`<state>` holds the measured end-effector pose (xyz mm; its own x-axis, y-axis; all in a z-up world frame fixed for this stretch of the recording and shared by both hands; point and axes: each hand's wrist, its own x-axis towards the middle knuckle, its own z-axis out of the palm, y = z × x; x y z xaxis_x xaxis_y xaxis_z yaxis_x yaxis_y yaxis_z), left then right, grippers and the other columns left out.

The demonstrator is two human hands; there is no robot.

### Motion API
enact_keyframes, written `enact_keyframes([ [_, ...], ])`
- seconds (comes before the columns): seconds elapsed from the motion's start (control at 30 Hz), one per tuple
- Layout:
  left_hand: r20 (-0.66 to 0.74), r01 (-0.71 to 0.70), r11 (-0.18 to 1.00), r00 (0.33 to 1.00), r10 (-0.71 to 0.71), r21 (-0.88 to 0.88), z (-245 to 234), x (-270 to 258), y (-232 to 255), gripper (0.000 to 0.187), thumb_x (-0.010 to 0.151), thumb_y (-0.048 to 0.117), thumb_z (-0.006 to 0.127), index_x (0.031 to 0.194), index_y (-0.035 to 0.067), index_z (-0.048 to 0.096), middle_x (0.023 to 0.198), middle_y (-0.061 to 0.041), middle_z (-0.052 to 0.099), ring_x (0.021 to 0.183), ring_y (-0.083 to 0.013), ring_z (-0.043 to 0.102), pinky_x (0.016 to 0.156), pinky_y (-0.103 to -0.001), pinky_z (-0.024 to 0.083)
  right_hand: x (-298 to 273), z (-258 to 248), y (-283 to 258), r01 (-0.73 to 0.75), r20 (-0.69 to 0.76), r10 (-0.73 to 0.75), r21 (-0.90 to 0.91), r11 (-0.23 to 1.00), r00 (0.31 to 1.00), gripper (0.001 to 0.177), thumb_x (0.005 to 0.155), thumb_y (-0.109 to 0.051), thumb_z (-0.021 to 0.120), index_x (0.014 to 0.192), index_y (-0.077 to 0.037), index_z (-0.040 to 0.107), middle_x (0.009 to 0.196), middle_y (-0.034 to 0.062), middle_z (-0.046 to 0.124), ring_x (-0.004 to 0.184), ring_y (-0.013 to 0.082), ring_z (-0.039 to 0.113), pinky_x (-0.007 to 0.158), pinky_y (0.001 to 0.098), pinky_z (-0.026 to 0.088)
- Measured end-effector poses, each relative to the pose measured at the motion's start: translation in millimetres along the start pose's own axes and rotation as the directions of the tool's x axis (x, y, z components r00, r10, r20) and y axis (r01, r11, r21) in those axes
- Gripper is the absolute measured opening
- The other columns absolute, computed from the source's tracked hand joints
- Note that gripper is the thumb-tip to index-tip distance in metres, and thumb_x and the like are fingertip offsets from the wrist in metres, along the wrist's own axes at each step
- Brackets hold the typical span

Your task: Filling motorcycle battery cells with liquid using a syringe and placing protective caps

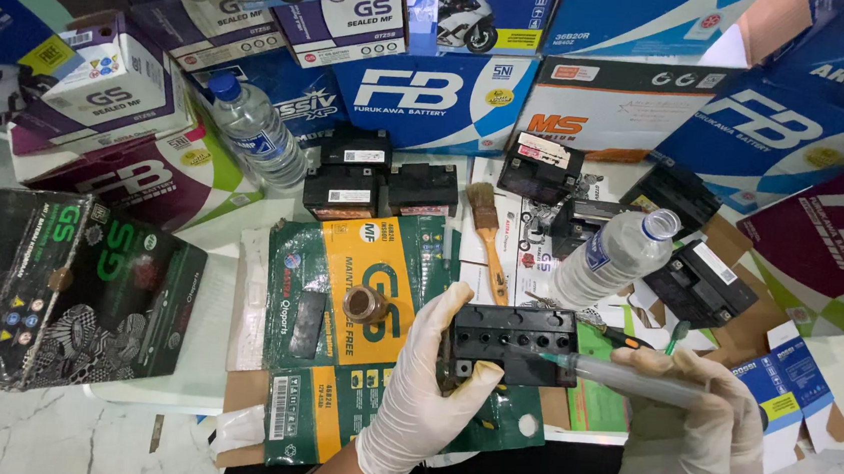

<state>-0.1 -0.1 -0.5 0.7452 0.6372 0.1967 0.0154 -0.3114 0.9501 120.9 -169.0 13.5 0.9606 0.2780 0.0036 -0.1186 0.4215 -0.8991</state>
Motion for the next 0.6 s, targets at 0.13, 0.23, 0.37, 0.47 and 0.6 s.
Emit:
enact_keyframes([
  [0.13,-0.008,-0.005,1.000,1.000,0.006,0.013,0.6,-0.3,-1.1,0.074,0.084,0.013,0.072,0.148,-0.001,0.038,0.150,-0.021,0.046,0.131,-0.0308,0.059,0.107,-0.037,0.049,2.3,8.8,-4.8,-0.034,-0.073,0.033,-0.020,0.999,0.997,0.032,0.104,-0.028,0.056,0.128,-0.007,0.055,0.106,0.0187,0.067,0.109,0.0359,0.070,0.101,0.0556,0.061],
  [0.23,-0.010,-0.010,1.000,1.000,0.009,-0.004,0.7,-0.1,-1.0,0.074,0.085,0.013,0.072,0.148,-0.001,0.038,0.150,-0.021,0.046,0.130,-0.0304,0.059,0.107,-0.037,0.049,1.8,16.2,-8.7,-0.035,-0.081,0.034,-0.009,0.999,0.996,0.027,0.107,-0.027,0.052,0.125,-0.007,0.056,0.106,0.0163,0.068,0.109,0.0337,0.071,0.103,0.0522,0.061],
  [0.37,-0.008,-0.002,1.000,1.000,0.002,-0.007,0.5,-0.2,0.1,0.073,0.085,0.012,0.072,0.148,-0.002,0.038,0.149,-0.021,0.046,0.131,-0.0302,0.058,0.108,-0.037,0.048,2.7,16.0,-6.7,-0.016,-0.078,0.016,-0.004,1.000,0.997,0.036,0.106,-0.034,0.056,0.128,-0.006,0.056,0.107,0.0144,0.065,0.113,0.0339,0.070,0.101,0.0507,0.060],
  [0.47,-0.005,-0.005,1.000,1.000,0.005,-0.012,1.0,-0.9,-2.2,0.074,0.085,0.012,0.072,0.149,-0.001,0.037,0.151,-0.021,0.045,0.134,-0.0312,0.056,0.110,-0.038,0.046,5.2,14.8,-7.0,-0.019,-0.051,0.021,0.034,0.999,0.998,0.033,0.107,-0.034,0.058,0.126,-0.007,0.059,0.104,0.0121,0.066,0.110,0.0325,0.071,0.101,0.0514,0.061],
  [0.6,-0.010,-0.019,1.000,1.000,0.019,-0.003,1.4,-0.5,-2.7,0.074,0.085,0.013,0.072,0.149,-0.001,0.038,0.151,-0.021,0.045,0.135,-0.0316,0.056,0.111,-0.039,0.046,10.8,9.7,-6.0,-0.065,-0.073,0.070,0.067,0.996,0.995,0.035,0.105,-0.034,0.060,0.126,-0.007,0.058,0.107,0.0132,0.064,0.110,0.0329,0.068,0.099,0.0523,0.059],
])
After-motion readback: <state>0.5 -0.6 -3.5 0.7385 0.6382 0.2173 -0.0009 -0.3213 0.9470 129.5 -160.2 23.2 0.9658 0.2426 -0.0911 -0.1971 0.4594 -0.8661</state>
